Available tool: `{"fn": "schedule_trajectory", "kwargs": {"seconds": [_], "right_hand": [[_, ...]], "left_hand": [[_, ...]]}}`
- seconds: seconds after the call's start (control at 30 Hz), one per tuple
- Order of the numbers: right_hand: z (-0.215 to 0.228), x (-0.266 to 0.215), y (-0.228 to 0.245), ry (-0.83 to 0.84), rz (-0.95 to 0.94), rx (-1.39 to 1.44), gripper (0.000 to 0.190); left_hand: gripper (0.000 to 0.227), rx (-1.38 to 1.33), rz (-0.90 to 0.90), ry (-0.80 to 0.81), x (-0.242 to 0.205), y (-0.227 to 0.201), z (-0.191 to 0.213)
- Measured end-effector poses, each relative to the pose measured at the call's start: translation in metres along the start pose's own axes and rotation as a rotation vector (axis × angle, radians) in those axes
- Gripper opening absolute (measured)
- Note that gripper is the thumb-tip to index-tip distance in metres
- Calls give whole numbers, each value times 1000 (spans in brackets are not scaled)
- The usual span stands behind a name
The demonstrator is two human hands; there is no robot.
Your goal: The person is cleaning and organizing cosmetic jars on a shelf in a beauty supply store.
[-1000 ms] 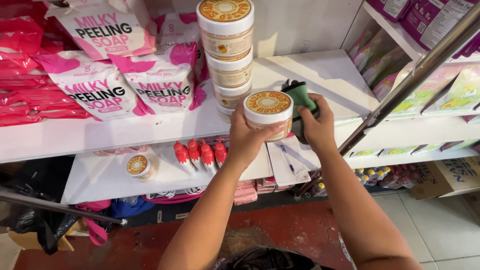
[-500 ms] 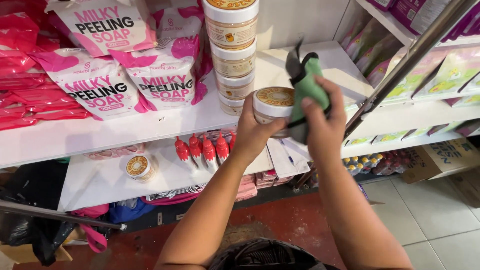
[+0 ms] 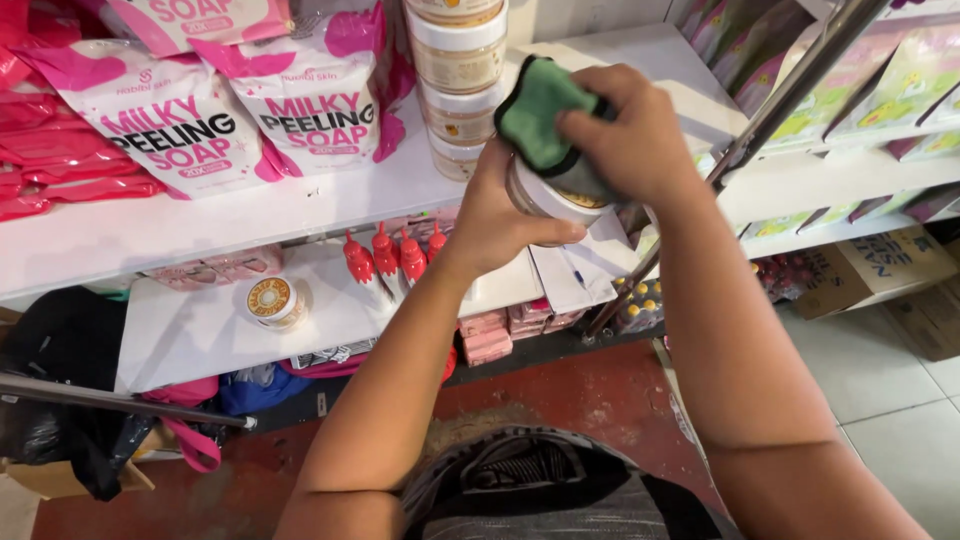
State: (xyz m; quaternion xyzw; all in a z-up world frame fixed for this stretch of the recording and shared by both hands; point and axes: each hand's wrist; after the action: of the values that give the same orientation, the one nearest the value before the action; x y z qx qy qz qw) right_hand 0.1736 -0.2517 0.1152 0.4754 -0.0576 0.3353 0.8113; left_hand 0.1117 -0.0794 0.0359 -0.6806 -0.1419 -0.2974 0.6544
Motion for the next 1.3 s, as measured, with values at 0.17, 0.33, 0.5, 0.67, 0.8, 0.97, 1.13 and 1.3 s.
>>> {"fn": "schedule_trajectory", "kwargs": {"seconds": [0.17, 0.33, 0.5, 0.67, 0.8, 0.97, 1.13, 1.3], "right_hand": [[-16, -11, -65, 6, -312, 959, 46], [-63, -42, -40, -178, -90, 1504, 49], [-86, -78, -2, -478, 108, 659, 40], [-63, -63, -12, -469, 161, 506, 41], [-45, -51, -19, -436, -59, 907, 38], [-58, -78, 27, -517, 174, 180, 43], [-53, -67, 3, -498, 300, 113, 44], [-56, -43, -25, -367, 22, 1624, 44]], "left_hand": [[95, -270, 49, 26, -7, -23, 0], [83, -362, 65, -145, 1, -21, -2], [64, -229, 97, -428, 4, 4, -2], [67, -245, 91, -357, -8, 14, -6], [68, -225, 122, -237, -5, -20, -18], [64, -640, 178, -357, -5, 36, -1], [64, -267, 278, -468, -4, 2, -18], [82, -485, 4, -189, -4, -8, -34]]}}
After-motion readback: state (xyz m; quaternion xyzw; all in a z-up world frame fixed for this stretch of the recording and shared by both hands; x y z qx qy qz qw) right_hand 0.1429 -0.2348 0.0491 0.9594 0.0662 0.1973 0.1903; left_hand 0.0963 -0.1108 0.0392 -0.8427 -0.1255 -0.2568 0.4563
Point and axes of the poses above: each hand's wrist, its own x-axis towards the middle knuckle, its own z-axis out of the back of the hand, y = z × x, and after that the axes turned 7 degrees about y, right-handed
